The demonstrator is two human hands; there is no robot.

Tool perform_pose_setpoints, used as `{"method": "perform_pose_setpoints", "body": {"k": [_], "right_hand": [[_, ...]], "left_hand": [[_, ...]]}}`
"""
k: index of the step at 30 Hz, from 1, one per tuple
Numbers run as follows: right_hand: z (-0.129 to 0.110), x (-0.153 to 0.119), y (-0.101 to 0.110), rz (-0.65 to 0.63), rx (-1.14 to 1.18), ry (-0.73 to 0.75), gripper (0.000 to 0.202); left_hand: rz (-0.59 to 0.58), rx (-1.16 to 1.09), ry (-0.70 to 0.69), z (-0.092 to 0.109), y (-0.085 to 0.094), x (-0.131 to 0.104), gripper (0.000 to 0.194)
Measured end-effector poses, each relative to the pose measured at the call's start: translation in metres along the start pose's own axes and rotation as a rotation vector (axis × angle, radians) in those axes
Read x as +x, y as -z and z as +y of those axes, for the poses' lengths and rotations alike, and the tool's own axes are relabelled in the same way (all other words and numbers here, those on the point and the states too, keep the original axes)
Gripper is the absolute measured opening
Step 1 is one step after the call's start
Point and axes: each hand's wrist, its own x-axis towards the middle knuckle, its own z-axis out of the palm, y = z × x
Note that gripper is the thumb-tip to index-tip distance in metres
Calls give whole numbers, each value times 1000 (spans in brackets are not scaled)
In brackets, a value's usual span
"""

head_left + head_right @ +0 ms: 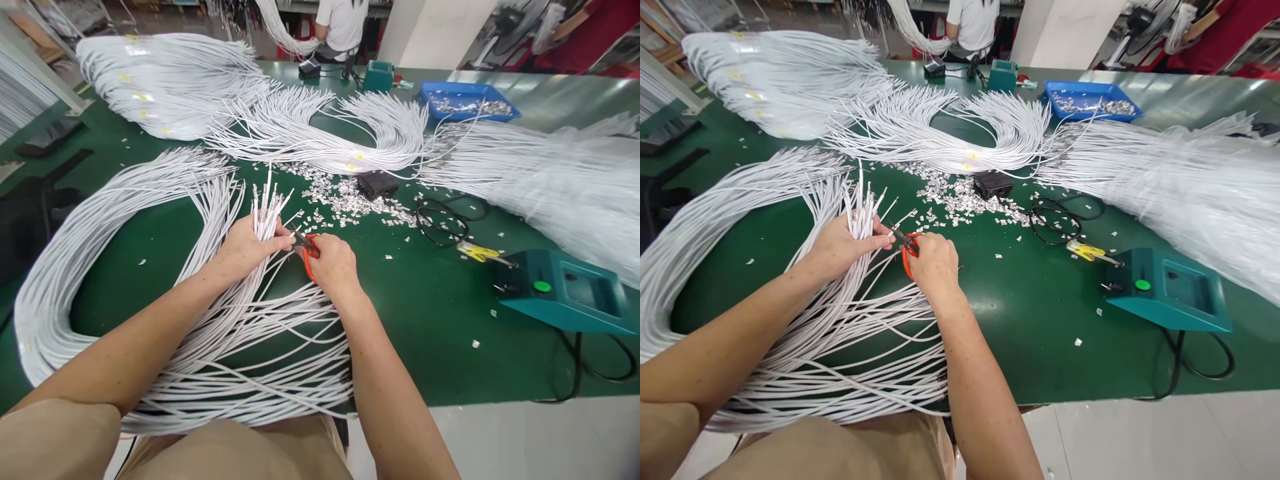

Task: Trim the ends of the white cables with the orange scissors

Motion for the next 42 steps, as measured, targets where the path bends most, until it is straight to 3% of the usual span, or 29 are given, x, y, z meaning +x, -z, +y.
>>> {"method": "perform_pose_setpoints", "body": {"k": [3,9,12,16,18,22,27,33,36,42], "right_hand": [[4,2,1,-12,159,-49,20],[-5,3,8,132,897,-195,19],[-11,3,9,133,1044,-240,20],[-11,4,5,122,1091,-282,16],[-11,5,2,110,1145,-325,14],[-14,5,-2,88,1260,-357,13],[-13,5,-2,144,1134,-358,18],[-6,5,5,393,998,-295,18],[-9,3,7,373,1022,-255,16],[-16,1,7,271,1031,-230,16]], "left_hand": [[2,33,1,-1,1,0,28],[26,126,-21,4,-1,-1,26],[11,130,-16,7,-4,-3,25],[5,126,-12,8,-7,-4,24],[-31,20,-1,6,-7,-4,27],[-167,-296,66,-2,-6,-1,32],[-368,-364,131,-4,-3,0,31],[-272,-57,83,-2,3,-1,33],[-232,57,68,-5,7,1,36],[-194,29,59,-10,4,3,44]]}}
